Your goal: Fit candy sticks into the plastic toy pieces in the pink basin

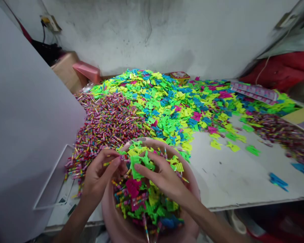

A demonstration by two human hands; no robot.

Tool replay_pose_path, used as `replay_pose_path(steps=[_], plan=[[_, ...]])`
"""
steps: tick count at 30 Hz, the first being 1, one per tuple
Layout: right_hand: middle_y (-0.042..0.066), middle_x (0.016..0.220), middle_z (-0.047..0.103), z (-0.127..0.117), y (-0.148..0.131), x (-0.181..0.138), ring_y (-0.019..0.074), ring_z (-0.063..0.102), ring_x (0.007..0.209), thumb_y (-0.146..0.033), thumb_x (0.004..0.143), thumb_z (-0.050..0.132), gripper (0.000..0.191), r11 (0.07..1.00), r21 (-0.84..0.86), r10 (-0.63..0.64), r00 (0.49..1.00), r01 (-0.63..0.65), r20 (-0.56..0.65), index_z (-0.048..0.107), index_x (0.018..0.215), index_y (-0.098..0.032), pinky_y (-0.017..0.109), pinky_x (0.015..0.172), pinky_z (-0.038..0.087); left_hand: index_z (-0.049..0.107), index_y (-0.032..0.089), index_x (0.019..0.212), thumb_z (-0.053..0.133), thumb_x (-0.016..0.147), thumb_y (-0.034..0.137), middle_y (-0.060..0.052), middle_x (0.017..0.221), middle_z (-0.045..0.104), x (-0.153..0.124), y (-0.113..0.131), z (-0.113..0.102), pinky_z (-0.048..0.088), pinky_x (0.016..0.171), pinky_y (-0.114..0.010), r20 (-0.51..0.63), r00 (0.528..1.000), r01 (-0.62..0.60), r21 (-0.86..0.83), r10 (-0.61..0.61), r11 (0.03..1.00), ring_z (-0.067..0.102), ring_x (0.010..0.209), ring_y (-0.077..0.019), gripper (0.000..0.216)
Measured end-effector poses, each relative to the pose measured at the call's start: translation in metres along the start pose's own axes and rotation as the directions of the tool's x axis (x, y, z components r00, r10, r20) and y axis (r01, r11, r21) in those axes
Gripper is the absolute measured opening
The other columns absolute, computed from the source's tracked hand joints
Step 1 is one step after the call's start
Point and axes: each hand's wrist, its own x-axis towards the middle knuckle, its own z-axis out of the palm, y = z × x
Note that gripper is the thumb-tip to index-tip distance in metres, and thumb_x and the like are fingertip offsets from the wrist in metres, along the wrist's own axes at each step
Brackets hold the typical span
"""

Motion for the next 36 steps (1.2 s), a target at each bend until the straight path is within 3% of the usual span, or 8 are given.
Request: replay_pose_path(steps=[7, 11, 15, 21, 26, 30, 33, 36], plan=[[0.004, 0.121, 0.074, -0.002, -0.010, -0.008, 0.0274, 0.072, 0.105, -0.030, 0.097, 0.062, 0.019, 0.989, -0.097, -0.117, 0.992, 0.113, -0.038, 0.071, 0.114, -0.031, 0.038, 0.080, 0.064, 0.075, 0.018, 0.105, 0.065, 0.094, 0.037, -0.003, 0.077, 0.071, 0.000, 0.006, 0.001, 0.053, 0.047, -0.018, 0.074, 0.997, -0.039, 0.035, 0.036, 0.999, 0.065, 0.059, -0.0121, 0.024], [0.002, 0.101, 0.077, 0.002, -0.012, -0.008, 0.0248, 0.074, 0.095, -0.029, 0.097, 0.063, 0.005, 0.989, -0.073, -0.133, 0.990, 0.128, -0.055, 0.068, 0.098, -0.027, 0.035, 0.078, 0.063, 0.075, 0.018, 0.098, 0.069, 0.091, 0.037, -0.003, 0.072, 0.072, 0.000, 0.004, 0.003, 0.052, 0.044, -0.018, 0.069, 0.997, -0.030, 0.021, 0.029, 0.999, 0.067, 0.057, -0.0129, 0.021], [-0.003, 0.076, 0.073, 0.005, -0.011, -0.009, 0.0207, 0.071, 0.073, -0.028, 0.096, 0.064, 0.014, 0.991, -0.077, -0.118, 0.989, 0.111, -0.093, 0.061, 0.082, -0.026, 0.030, 0.065, 0.060, 0.074, 0.017, 0.096, 0.065, 0.093, 0.041, -0.001, 0.066, 0.069, 0.000, 0.004, 0.004, 0.048, 0.039, -0.016, 0.070, 0.998, 0.006, -0.030, -0.004, 1.000, 0.061, 0.049, -0.0101, 0.026], [-0.001, 0.077, 0.073, 0.007, -0.009, -0.010, 0.0212, 0.070, 0.069, -0.034, 0.097, 0.062, 0.016, 0.988, -0.123, -0.107, 0.992, 0.098, -0.068, 0.060, 0.083, -0.026, 0.032, 0.065, 0.058, 0.080, 0.018, 0.095, 0.064, 0.095, 0.039, 0.002, 0.055, 0.065, -0.001, 0.001, 0.002, 0.046, 0.041, -0.016, 0.036, 0.995, -0.100, 0.225, 0.094, 0.969, 0.056, 0.043, -0.0082, 0.027], [0.003, 0.088, 0.075, 0.016, 0.000, -0.015, 0.0238, 0.073, 0.079, -0.039, 0.100, 0.056, 0.016, 0.974, -0.197, -0.137, 0.984, 0.113, -0.113, 0.061, 0.093, -0.025, 0.034, 0.069, 0.058, 0.081, 0.020, 0.099, 0.071, 0.091, 0.022, -0.002, 0.092, 0.082, -0.001, -0.003, -0.002, 0.062, 0.075, -0.021, 0.082, 0.916, -0.384, 0.456, 0.392, 0.803, 0.077, 0.078, -0.0148, 0.013], [0.006, 0.087, 0.074, 0.023, 0.009, -0.020, 0.0242, 0.074, 0.080, -0.034, 0.103, 0.052, 0.013, 0.922, -0.326, -0.269, 0.952, 0.210, -0.147, 0.057, 0.102, -0.022, 0.035, 0.071, 0.059, 0.078, 0.021, 0.107, 0.070, 0.091, 0.014, -0.003, 0.098, 0.082, -0.001, -0.005, -0.004, 0.062, 0.083, -0.022, 0.143, 0.824, -0.531, 0.532, 0.548, 0.660, 0.078, 0.085, -0.0143, 0.019], [0.008, 0.090, 0.074, 0.023, 0.011, -0.022, 0.0246, 0.075, 0.081, -0.032, 0.104, 0.052, 0.014, 0.883, -0.378, -0.346, 0.930, 0.277, -0.126, 0.055, 0.110, -0.020, 0.035, 0.072, 0.059, 0.075, 0.020, 0.112, 0.067, 0.093, 0.013, -0.005, 0.102, 0.081, -0.002, -0.003, -0.005, 0.062, 0.087, -0.024, 0.191, 0.785, -0.586, 0.537, 0.589, 0.607, 0.077, 0.091, -0.0157, 0.022], [0.006, 0.087, 0.074, 0.020, 0.009, -0.024, 0.0233, 0.075, 0.080, -0.033, 0.104, 0.051, 0.012, 0.887, -0.362, -0.342, 0.935, 0.287, -0.095, 0.054, 0.107, -0.022, 0.033, 0.071, 0.060, 0.074, 0.020, 0.113, 0.065, 0.095, 0.015, -0.006, 0.102, 0.081, -0.003, 0.000, -0.007, 0.061, 0.086, -0.024, 0.223, 0.804, -0.578, 0.510, 0.551, 0.637, 0.077, 0.093, -0.0163, 0.021]])
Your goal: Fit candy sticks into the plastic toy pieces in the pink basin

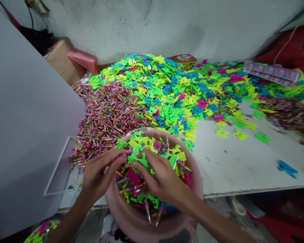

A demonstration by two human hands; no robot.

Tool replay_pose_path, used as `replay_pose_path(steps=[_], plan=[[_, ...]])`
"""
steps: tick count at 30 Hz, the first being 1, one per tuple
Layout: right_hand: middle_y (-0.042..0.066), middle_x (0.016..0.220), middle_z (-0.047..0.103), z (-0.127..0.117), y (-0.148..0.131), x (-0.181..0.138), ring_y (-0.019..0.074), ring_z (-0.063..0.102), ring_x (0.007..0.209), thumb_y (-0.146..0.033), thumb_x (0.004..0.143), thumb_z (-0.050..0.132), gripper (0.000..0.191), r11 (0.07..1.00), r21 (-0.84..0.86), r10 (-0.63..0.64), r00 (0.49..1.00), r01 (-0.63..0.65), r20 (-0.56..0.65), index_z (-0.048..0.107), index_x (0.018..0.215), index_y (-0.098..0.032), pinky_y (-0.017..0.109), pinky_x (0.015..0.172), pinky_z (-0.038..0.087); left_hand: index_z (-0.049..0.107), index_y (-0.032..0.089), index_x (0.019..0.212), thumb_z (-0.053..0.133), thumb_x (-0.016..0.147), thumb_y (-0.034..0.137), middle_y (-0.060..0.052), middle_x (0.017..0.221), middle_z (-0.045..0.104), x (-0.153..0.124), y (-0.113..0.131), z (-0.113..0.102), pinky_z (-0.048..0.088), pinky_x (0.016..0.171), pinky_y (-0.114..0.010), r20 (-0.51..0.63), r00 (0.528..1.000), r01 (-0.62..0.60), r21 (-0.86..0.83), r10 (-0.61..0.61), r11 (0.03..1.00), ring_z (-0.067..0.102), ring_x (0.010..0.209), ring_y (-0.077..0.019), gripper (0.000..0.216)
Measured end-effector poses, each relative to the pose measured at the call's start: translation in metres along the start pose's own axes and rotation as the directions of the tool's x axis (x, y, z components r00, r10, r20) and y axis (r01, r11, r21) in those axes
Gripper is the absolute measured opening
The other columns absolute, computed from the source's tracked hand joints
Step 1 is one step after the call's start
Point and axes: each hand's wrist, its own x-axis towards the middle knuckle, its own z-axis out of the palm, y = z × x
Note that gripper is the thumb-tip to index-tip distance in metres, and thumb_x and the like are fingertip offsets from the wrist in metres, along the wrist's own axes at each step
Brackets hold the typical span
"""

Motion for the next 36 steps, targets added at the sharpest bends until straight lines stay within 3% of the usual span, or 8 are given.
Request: replay_pose_path(steps=[8, 14, 20, 24, 27, 30, 33, 36], plan=[[0.005, 0.091, 0.074, -0.010, -0.011, 0.000, 0.0219, 0.074, 0.078, -0.023, 0.102, 0.054, 0.005, 0.996, -0.047, -0.075, 0.997, 0.076, 0.017, 0.055, 0.106, -0.025, 0.032, 0.066, 0.059, 0.073, 0.026, 0.114, 0.062, 0.097, 0.020, -0.004, 0.104, 0.075, -0.013, -0.001, -0.005, 0.059, 0.079, -0.023, 0.147, 0.962, 0.260, -0.236, -0.230, 0.936, 0.073, 0.089, -0.0156, 0.021], [0.005, 0.089, 0.074, -0.018, -0.010, 0.000, 0.0220, 0.073, 0.078, -0.015, 0.097, 0.060, 0.015, 0.987, -0.042, -0.152, 0.988, 0.153, 0.034, 0.055, 0.109, -0.023, 0.032, 0.066, 0.059, 0.072, 0.026, 0.112, 0.063, 0.097, 0.023, -0.003, 0.097, 0.074, -0.011, 0.003, -0.009, 0.058, 0.078, -0.023, 0.199, 0.944, 0.311, -0.261, -0.265, 0.914, 0.070, 0.085, -0.0146, 0.018], [0.007, 0.092, 0.071, -0.014, -0.006, -0.005, 0.0234, 0.072, 0.089, -0.017, 0.101, 0.052, 0.012, 0.983, 0.024, -0.186, 0.979, 0.184, 0.089, 0.055, 0.111, -0.021, 0.033, 0.075, 0.059, 0.071, 0.021, 0.117, 0.061, 0.097, 0.015, -0.005, 0.094, 0.072, -0.012, 0.005, -0.010, 0.056, 0.068, -0.021, 0.185, 0.977, 0.135, -0.128, -0.110, 0.983, 0.068, 0.076, -0.0122, 0.024], [0.002, 0.083, 0.070, -0.008, -0.008, -0.003, 0.0192, 0.070, 0.076, -0.023, 0.102, 0.052, 0.007, 0.980, 0.196, 0.016, 0.991, -0.041, 0.130, 0.056, 0.096, -0.023, 0.029, 0.067, 0.055, 0.072, 0.016, 0.115, 0.062, 0.096, 0.012, -0.007, 0.090, 0.072, -0.015, 0.002, -0.008, 0.057, 0.068, -0.021, 0.123, 0.992, 0.002, -0.028, 0.001, 1.000, 0.069, 0.078, -0.0140, 0.022], [-0.001, 0.078, 0.069, -0.003, -0.011, -0.001, 0.0178, 0.067, 0.070, -0.030, 0.102, 0.055, 0.015, 0.929, 0.284, 0.190, 0.963, -0.239, 0.191, 0.056, 0.087, -0.024, 0.029, 0.065, 0.053, 0.070, 0.015, 0.116, 0.062, 0.095, 0.010, -0.008, 0.092, 0.072, -0.017, -0.002, -0.009, 0.058, 0.073, -0.023, 0.130, 0.989, -0.072, 0.033, 0.067, 0.997, 0.070, 0.083, -0.0156, 0.024], [-0.001, 0.077, 0.068, 0.004, -0.013, -0.002, 0.0178, 0.066, 0.070, -0.033, 0.101, 0.056, 0.019, 0.888, 0.332, 0.264, 0.944, -0.318, 0.198, 0.055, 0.085, -0.024, 0.028, 0.065, 0.052, 0.069, 0.013, 0.116, 0.062, 0.093, 0.007, -0.008, 0.092, 0.072, -0.017, -0.006, -0.010, 0.058, 0.074, -0.023, 0.140, 0.984, -0.117, 0.070, 0.107, 0.991, 0.070, 0.084, -0.0157, 0.025], [0.001, 0.080, 0.068, 0.010, -0.012, -0.008, 0.0182, 0.066, 0.073, -0.029, 0.102, 0.055, 0.010, 0.924, 0.278, 0.231, 0.962, -0.263, 0.143, 0.056, 0.093, -0.023, 0.030, 0.069, 0.053, 0.069, 0.013, 0.114, 0.062, 0.093, 0.007, -0.008, 0.091, 0.071, -0.019, -0.008, -0.010, 0.058, 0.073, -0.022, 0.145, 0.985, -0.103, 0.061, 0.093, 0.993, 0.071, 0.085, -0.0159, 0.022], [0.007, 0.090, 0.069, 0.014, -0.007, -0.015, 0.0212, 0.068, 0.083, -0.021, 0.102, 0.051, 0.005, 0.983, 0.166, 0.066, 0.993, -0.082, 0.100, 0.055, 0.104, -0.020, 0.032, 0.074, 0.054, 0.069, 0.013, 0.113, 0.062, 0.094, 0.008, -0.007, 0.090, 0.071, -0.022, -0.008, -0.010, 0.058, 0.072, -0.020, 0.142, 0.987, -0.085, 0.048, 0.078, 0.995, 0.071, 0.084, -0.0149, 0.021]])
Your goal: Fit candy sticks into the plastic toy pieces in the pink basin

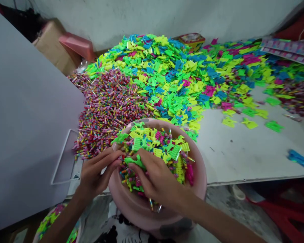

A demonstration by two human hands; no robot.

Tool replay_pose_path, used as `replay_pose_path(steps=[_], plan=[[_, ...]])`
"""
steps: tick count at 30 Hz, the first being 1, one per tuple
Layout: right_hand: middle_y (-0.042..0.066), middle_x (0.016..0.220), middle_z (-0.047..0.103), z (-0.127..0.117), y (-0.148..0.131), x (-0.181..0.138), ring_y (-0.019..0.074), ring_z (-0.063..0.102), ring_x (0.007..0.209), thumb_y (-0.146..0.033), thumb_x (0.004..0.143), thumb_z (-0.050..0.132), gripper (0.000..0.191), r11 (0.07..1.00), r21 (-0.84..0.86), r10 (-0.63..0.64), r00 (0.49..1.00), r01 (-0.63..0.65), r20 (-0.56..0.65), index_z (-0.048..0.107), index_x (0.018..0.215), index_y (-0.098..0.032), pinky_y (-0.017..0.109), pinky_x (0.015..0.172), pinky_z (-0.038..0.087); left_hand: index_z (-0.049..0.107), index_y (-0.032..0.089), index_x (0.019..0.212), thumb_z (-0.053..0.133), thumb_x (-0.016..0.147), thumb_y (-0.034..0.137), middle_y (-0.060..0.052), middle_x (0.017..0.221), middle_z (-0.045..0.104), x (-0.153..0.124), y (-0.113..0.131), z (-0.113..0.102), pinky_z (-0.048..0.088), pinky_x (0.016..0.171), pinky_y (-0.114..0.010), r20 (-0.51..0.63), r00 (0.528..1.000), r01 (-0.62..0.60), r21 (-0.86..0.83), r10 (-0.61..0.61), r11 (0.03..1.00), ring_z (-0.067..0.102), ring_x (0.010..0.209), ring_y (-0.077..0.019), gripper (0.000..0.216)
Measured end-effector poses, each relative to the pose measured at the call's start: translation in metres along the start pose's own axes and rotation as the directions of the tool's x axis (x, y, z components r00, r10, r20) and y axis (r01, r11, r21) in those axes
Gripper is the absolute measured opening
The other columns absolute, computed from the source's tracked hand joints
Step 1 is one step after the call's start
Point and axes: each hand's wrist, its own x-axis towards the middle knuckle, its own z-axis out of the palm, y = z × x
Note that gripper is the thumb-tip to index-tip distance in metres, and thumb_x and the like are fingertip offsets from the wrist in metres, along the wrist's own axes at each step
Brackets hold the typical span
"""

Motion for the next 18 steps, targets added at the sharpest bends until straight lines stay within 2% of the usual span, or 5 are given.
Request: replay_pose_path(steps=[3, 7, 9, 14, 18], plan=[[0.009, 0.097, 0.069, 0.000, 0.004, -0.001, 0.0240, 0.068, 0.093, -0.017, 0.101, 0.047, 0.010, 0.991, -0.034, -0.129, 0.991, 0.130, 0.028, 0.055, 0.107, -0.019, 0.035, 0.081, 0.055, 0.069, 0.014, 0.115, 0.062, 0.094, 0.008, -0.006, 0.090, 0.070, -0.004, 0.001, 0.001, 0.058, 0.073, -0.019, -0.002, 1.000, -0.001, 0.003, 0.001, 1.000, 0.071, 0.083, -0.0143, 0.023], [0.001, 0.083, 0.066, 0.001, 0.002, 0.006, 0.0192, 0.067, 0.078, -0.029, 0.102, 0.053, 0.012, 0.950, 0.224, 0.195, 0.975, -0.216, 0.111, 0.057, 0.092, -0.022, 0.031, 0.072, 0.055, 0.069, 0.013, 0.114, 0.061, 0.094, 0.008, -0.007, 0.090, 0.071, -0.008, -0.003, 0.002, 0.058, 0.073, -0.019, 0.010, 1.000, 0.015, 0.000, -0.015, 1.000, 0.071, 0.084, -0.0146, 0.022], [0.000, 0.082, 0.066, 0.004, 0.000, 0.008, 0.0185, 0.065, 0.075, -0.033, 0.101, 0.054, 0.016, 0.908, 0.289, 0.270, 0.952, -0.302, 0.147, 0.057, 0.090, -0.023, 0.030, 0.069, 0.054, 0.069, 0.012, 0.113, 0.060, 0.095, 0.009, -0.008, 0.090, 0.071, -0.009, -0.005, 0.003, 0.057, 0.072, -0.020, 0.018, 0.999, 0.039, -0.016, -0.038, 0.999, 0.071, 0.083, -0.0148, 0.020], [0.005, 0.084, 0.063, 0.010, 0.005, 0.005, 0.0211, 0.061, 0.078, -0.022, 0.101, 0.048, 0.011, 0.993, 0.101, 0.052, 0.995, -0.061, 0.089, 0.053, 0.092, -0.020, 0.034, 0.072, 0.048, 0.070, 0.011, 0.111, 0.062, 0.094, 0.009, -0.009, 0.090, 0.072, -0.013, -0.007, 0.003, 0.057, 0.071, -0.019, 0.012, 0.999, 0.046, -0.007, -0.046, 0.999, 0.072, 0.082, -0.0148, 0.019], [0.000, 0.076, 0.060, 0.008, 0.006, 0.008, 0.0170, 0.059, 0.070, -0.026, 0.102, 0.052, 0.015, 0.955, 0.248, 0.124, 0.979, -0.162, 0.161, 0.053, 0.087, -0.022, 0.029, 0.067, 0.045, 0.069, 0.012, 0.114, 0.061, 0.096, 0.011, -0.010, 0.093, 0.074, -0.017, -0.009, 0.003, 0.057, 0.071, -0.020, 0.040, 0.998, 0.043, -0.039, -0.041, 0.998, 0.072, 0.083, -0.0148, 0.020]])
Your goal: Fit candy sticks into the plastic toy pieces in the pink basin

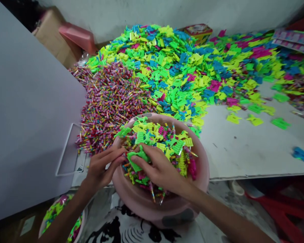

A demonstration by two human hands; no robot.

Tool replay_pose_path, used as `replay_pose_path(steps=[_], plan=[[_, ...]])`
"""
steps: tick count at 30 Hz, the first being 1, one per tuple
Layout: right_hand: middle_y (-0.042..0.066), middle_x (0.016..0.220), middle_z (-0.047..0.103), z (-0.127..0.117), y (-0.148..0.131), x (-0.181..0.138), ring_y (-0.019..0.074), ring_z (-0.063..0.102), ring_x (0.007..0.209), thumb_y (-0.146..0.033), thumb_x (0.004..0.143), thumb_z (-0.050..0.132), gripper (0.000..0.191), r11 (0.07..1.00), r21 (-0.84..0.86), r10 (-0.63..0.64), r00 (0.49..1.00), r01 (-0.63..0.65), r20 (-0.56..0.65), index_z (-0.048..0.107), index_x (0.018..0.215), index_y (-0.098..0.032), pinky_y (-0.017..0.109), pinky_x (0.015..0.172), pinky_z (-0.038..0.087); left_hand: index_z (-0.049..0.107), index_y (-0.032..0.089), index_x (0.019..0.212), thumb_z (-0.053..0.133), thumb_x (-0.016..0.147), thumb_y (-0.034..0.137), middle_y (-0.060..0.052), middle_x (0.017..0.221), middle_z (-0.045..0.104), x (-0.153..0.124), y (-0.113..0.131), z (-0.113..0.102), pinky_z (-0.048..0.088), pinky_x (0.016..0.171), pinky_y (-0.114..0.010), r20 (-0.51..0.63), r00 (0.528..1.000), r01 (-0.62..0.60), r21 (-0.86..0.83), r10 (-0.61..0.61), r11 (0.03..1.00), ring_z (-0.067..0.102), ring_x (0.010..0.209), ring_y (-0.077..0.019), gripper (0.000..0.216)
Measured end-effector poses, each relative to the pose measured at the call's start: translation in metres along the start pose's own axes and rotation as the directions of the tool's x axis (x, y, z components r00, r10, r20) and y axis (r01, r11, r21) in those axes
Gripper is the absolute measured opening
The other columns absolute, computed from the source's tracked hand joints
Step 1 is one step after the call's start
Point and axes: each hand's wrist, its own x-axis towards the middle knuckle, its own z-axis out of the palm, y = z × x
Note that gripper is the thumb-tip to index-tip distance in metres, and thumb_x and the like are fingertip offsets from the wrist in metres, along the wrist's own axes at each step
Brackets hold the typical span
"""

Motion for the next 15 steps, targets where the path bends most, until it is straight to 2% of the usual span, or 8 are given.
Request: replay_pose_path(steps=[2, 4, 7, 9, 12, 15], plan=[[-0.002, 0.076, 0.060, 0.001, -0.001, 0.001, 0.0159, 0.058, 0.069, -0.028, 0.102, 0.054, 0.016, 0.997, 0.051, 0.056, 0.998, -0.055, -0.018, 0.054, 0.086, -0.022, 0.027, 0.066, 0.045, 0.068, 0.014, 0.115, 0.060, 0.097, 0.013, -0.009, 0.095, 0.074, 0.000, -0.003, 0.001, 0.057, 0.072, -0.021, -0.004, 1.000, 0.007, 0.005, -0.007, 1.000, 0.072, 0.083, -0.0146, 0.020], [-0.001, 0.078, 0.061, 0.004, -0.002, 0.003, 0.0164, 0.059, 0.072, -0.027, 0.101, 0.054, 0.015, 0.997, 0.009, 0.075, 0.994, -0.075, -0.077, 0.053, 0.087, -0.022, 0.028, 0.069, 0.044, 0.066, 0.016, 0.116, 0.057, 0.099, 0.014, -0.008, 0.095, 0.074, 0.002, -0.006, 0.002, 0.058, 0.074, -0.023, -0.017, 1.000, -0.025, 0.075, 0.027, 0.997, 0.072, 0.084, -0.0149, 0.020], [-0.002, 0.077, 0.060, 0.006, -0.001, 0.007, 0.0164, 0.057, 0.071, -0.028, 0.101, 0.055, 0.015, 0.995, -0.040, 0.086, 0.988, -0.092, -0.130, 0.053, 0.086, -0.023, 0.029, 0.069, 0.042, 0.061, 0.015, 0.121, 0.052, 0.101, 0.018, -0.010, 0.102, 0.074, 0.008, -0.004, 0.003, 0.058, 0.086, -0.032, 0.065, 0.996, -0.085, 0.302, 0.069, 0.949, 0.071, 0.093, -0.0196, 0.022], [-0.002, 0.075, 0.060, 0.006, -0.002, 0.012, 0.0164, 0.055, 0.069, -0.033, 0.101, 0.055, 0.020, 0.993, -0.018, 0.114, 0.983, -0.117, -0.143, 0.054, 0.084, -0.023, 0.029, 0.066, 0.041, 0.058, 0.010, 0.126, 0.055, 0.100, 0.034, -0.015, 0.109, 0.072, 0.013, 0.002, 0.003, 0.056, 0.089, -0.042, 0.136, 0.990, -0.096, 0.495, 0.032, 0.864, 0.068, 0.100, -0.0272, 0.035], [-0.001, 0.074, 0.061, 0.004, -0.004, 0.017, 0.0175, 0.056, 0.070, -0.040, 0.100, 0.055, 0.027, 0.984, 0.017, 0.178, 0.967, -0.178, -0.182, 0.054, 0.079, -0.023, 0.030, 0.065, 0.042, 0.056, 0.003, 0.125, 0.056, 0.091, 0.063, -0.020, 0.107, 0.069, 0.021, 0.014, 0.005, 0.054, 0.082, -0.047, 0.130, 0.991, -0.100, 0.681, 0.014, 0.726, 0.064, 0.096, -0.0334, 0.069], [0.001, 0.083, 0.066, 0.006, -0.007, 0.018, 0.0203, 0.061, 0.079, -0.043, 0.099, 0.055, 0.026, 0.975, 0.089, 0.215, 0.961, -0.202, -0.177, 0.059, 0.084, -0.023, 0.032, 0.073, 0.046, 0.058, 0.004, 0.117, 0.053, 0.092, 0.067, -0.018, 0.099, 0.068, 0.025, 0.017, 0.006, 0.053, 0.080, -0.044, 0.120, 0.991, -0.125, 0.692, 0.058, 0.711, 0.060, 0.090, -0.0302, 0.068]])
